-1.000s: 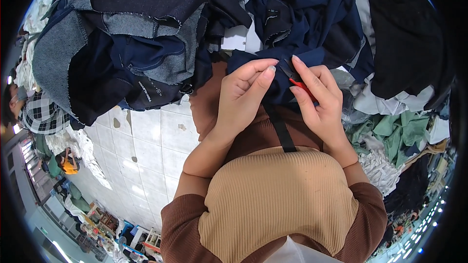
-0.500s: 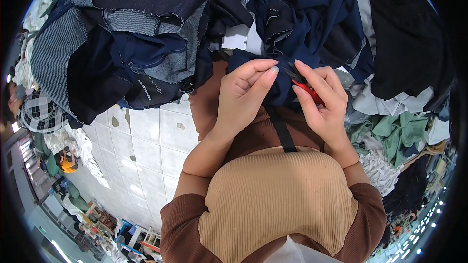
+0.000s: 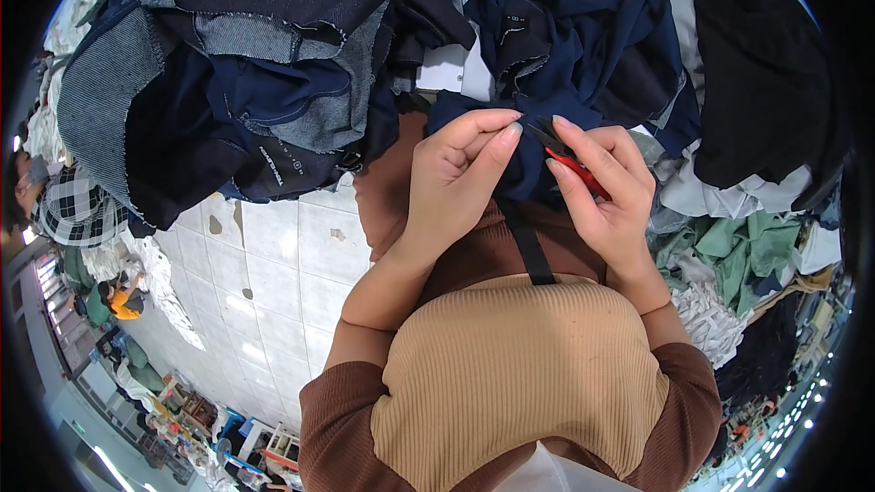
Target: Trimming excess threads from garment pieces using small scissors.
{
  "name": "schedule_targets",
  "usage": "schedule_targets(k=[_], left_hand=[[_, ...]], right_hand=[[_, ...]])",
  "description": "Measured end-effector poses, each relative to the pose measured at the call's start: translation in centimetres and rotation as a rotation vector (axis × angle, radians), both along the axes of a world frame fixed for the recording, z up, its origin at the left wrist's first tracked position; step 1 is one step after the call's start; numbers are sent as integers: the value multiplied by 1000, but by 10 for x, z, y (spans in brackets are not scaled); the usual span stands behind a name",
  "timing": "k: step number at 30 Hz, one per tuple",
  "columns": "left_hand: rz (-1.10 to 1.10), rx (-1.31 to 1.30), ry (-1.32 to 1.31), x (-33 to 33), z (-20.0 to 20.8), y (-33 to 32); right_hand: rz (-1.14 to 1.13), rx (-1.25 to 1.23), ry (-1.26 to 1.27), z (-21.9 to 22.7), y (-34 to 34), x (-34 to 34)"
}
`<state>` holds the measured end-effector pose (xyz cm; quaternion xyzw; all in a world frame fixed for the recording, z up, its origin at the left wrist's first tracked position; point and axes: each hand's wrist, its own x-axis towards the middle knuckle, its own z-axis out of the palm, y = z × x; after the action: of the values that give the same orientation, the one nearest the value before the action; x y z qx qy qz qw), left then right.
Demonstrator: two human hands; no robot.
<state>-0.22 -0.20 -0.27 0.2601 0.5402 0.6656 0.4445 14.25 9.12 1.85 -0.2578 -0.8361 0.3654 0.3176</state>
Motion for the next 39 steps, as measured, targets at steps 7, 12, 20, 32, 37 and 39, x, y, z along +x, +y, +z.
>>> schedule_targets(k=[7, 12, 20, 32, 37, 39], left_hand=[[23, 7, -9, 1, 2, 2], [16, 9, -10, 2, 2, 1], [-4, 11, -10, 2, 2, 2], [-4, 2, 6, 1, 4, 4], [5, 16, -27, 1, 3, 4], [-2, 21, -43, 1, 2, 4]], right_hand=[[11, -2, 21, 3, 0, 2], [6, 15, 20, 4, 2, 0], [12, 13, 20, 6, 2, 1], [17, 32, 24, 8, 6, -1], [17, 33, 16, 9, 6, -1], [20, 34, 16, 10, 6, -1]])
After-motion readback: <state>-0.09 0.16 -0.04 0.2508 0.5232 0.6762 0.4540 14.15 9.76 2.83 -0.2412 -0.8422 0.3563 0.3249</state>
